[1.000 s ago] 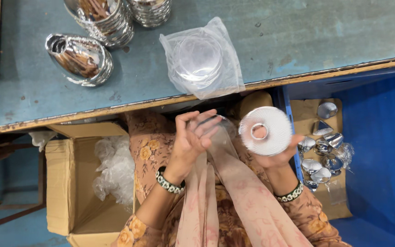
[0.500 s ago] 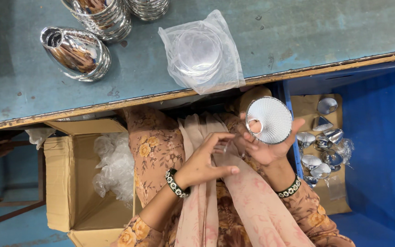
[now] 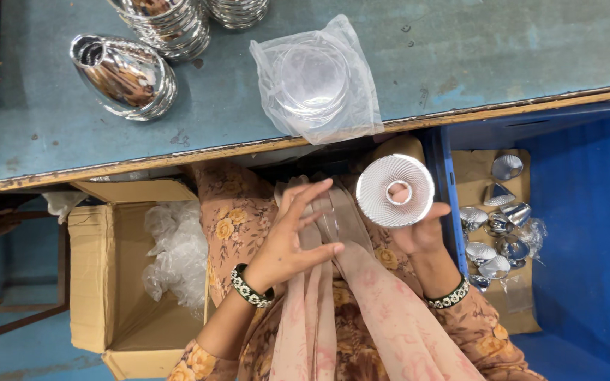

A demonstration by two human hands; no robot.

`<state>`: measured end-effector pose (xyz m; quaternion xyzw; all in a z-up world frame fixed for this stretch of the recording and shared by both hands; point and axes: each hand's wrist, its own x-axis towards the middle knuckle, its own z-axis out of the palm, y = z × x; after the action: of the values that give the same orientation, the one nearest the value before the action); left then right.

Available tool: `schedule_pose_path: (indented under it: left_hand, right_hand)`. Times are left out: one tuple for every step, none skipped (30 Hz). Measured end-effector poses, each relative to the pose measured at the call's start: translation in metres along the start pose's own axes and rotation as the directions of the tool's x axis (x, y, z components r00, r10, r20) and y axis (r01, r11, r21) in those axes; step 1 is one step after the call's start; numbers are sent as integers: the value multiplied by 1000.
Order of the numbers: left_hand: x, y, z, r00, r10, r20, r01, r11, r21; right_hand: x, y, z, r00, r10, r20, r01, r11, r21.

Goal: The person assembles small metal candle holders by inserting a textured metal cone into a clear plastic base. They pick up a base, insert the cone, and place the finished unit into a blue crate.

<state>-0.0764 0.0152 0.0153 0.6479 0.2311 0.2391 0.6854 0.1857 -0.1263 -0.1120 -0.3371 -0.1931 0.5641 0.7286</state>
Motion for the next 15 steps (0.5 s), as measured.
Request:
schedule_pose_path:
  left_hand:
    - [1, 5, 0, 999, 33, -28, -30, 996, 87]
    - [2, 9, 1, 996, 67, -53, -57, 983, 175]
    - [4, 14, 4, 992, 102, -71, -80, 962, 260]
    - [6, 18, 6, 988, 143, -66, -119, 952, 283]
    - [7, 22, 8, 981, 183, -61, -157, 940, 304]
    - [8, 26, 10, 973, 224, -54, -194, 925, 326]
    - [9, 29, 11, 967, 248, -52, -212, 906, 366]
    - [10, 31, 12, 961, 271, -49, -229, 885, 406]
    - [11, 34, 12, 955, 294, -45, -244, 862, 444]
    - [11, 35, 12, 959, 280, -40, -237, 874, 425]
    - [10, 36, 12, 964, 264, -33, -229, 885, 405]
    - [10, 37, 11, 968, 249, -26, -220, 896, 386]
    - [10, 37, 11, 975, 219, -22, -197, 911, 362]
    - [9, 37, 12, 982, 189, -17, -172, 925, 338]
    - [8, 36, 12, 987, 159, -11, -147, 938, 314]
  right_hand:
    - [-2, 3, 0, 1000, 1, -6, -1, 1000, -8]
    - [-3, 6, 2, 1000, 3, -12, -3, 1000, -16]
    - [-3, 7, 7, 1000, 3, -22, -3, 1000, -25]
    - [-3, 6, 14, 999, 33, 31, -33, 999, -9]
    - [-2, 3, 23, 995, 61, 85, -62, 998, 6]
    - [-1, -2, 33, 986, 87, 139, -90, 996, 18]
    - [1, -7, 44, 986, 95, 138, -93, 996, -17]
    - [3, -14, 56, 985, 102, 136, -96, 994, -51]
    - [4, -21, 67, 985, 111, 133, -100, 991, -86]
    - [5, -26, 77, 988, 100, 115, -85, 988, -131]
    - [5, -31, 86, 991, 88, 97, -70, 982, -174]
    - [6, -34, 93, 994, 74, 79, -56, 975, -217]
    - [7, -35, 100, 997, 32, 72, -10, 958, -286]
    - [7, -36, 104, 998, -10, 67, 33, 935, -354]
    - [6, -36, 108, 996, -53, 66, 76, 904, -421]
